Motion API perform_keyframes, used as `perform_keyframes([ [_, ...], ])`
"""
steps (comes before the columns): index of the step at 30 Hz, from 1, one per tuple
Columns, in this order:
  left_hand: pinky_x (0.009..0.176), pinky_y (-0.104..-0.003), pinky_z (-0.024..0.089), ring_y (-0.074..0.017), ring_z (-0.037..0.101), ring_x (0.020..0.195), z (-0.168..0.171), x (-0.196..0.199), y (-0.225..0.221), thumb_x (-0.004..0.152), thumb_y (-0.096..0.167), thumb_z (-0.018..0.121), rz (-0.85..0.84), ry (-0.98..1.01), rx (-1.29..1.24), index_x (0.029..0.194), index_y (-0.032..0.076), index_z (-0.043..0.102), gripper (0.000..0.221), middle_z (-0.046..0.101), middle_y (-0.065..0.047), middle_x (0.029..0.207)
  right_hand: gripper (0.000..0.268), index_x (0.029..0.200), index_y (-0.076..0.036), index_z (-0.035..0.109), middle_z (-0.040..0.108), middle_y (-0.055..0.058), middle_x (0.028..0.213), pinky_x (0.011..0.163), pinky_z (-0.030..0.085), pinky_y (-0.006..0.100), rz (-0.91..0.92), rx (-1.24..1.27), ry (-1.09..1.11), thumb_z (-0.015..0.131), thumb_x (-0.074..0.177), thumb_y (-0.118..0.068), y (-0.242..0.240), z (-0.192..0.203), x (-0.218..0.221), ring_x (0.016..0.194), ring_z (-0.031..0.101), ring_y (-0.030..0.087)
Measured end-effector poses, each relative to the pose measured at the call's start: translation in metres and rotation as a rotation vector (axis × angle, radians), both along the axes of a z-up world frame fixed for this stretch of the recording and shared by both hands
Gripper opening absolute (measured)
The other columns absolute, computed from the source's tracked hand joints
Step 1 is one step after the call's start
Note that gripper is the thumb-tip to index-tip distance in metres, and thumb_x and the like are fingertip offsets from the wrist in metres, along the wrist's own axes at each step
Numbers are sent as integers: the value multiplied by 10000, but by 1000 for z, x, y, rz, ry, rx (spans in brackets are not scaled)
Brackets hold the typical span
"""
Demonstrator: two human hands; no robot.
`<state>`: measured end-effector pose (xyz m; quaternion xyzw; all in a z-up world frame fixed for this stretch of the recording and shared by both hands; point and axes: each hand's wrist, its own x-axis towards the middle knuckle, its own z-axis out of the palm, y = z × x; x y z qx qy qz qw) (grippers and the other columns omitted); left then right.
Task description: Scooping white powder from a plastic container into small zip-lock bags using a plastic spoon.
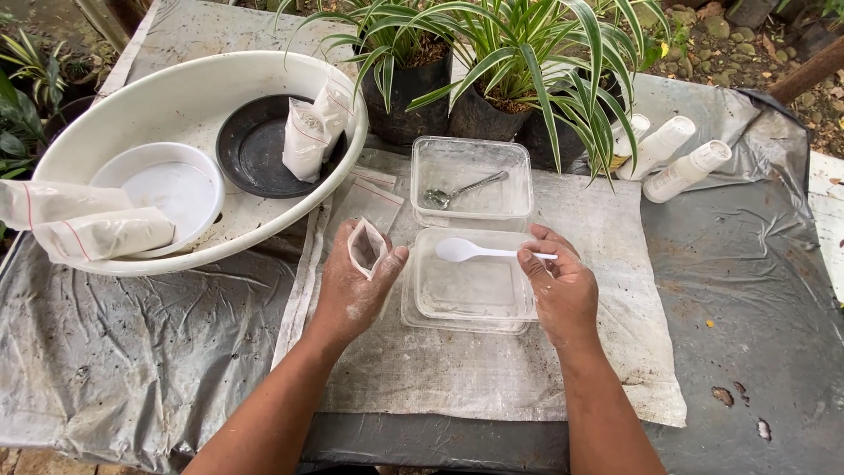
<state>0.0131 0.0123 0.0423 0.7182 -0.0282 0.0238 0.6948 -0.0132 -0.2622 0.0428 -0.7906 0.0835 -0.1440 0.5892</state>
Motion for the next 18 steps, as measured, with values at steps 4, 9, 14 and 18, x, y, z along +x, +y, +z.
perform_keyframes([
  [4,790,-449,533,-305,632,833,9,-7,-1,917,265,773,-42,-31,-44,1008,22,529,357,611,-184,818,309,1220,24,661,554,272,1390,1092,452,487,-34,3,24,676,996,-189,16,37,-9,1224,601,373],
  [9,787,-446,543,-275,628,833,10,-9,-3,906,256,762,-42,-53,-83,1058,31,476,395,602,-158,858,319,1263,-10,632,560,214,1359,1117,411,558,-7,-681,-185,640,1001,-192,27,59,-23,1334,506,432],
  [14,759,-322,458,-128,531,795,12,-14,-6,896,310,711,-24,-60,-75,1052,138,446,352,536,-12,937,652,1426,-83,551,533,157,1501,1101,372,585,518,-887,-27,613,935,-508,87,66,-39,1376,451,357],
  [18,860,-330,485,-139,562,917,22,-19,-6,896,272,682,-21,-51,-176,1096,111,405,378,536,-41,1027,593,1196,-34,694,723,127,1178,867,429,481,453,-1119,-371,783,813,-478,121,50,-33,1051,636,321],
])
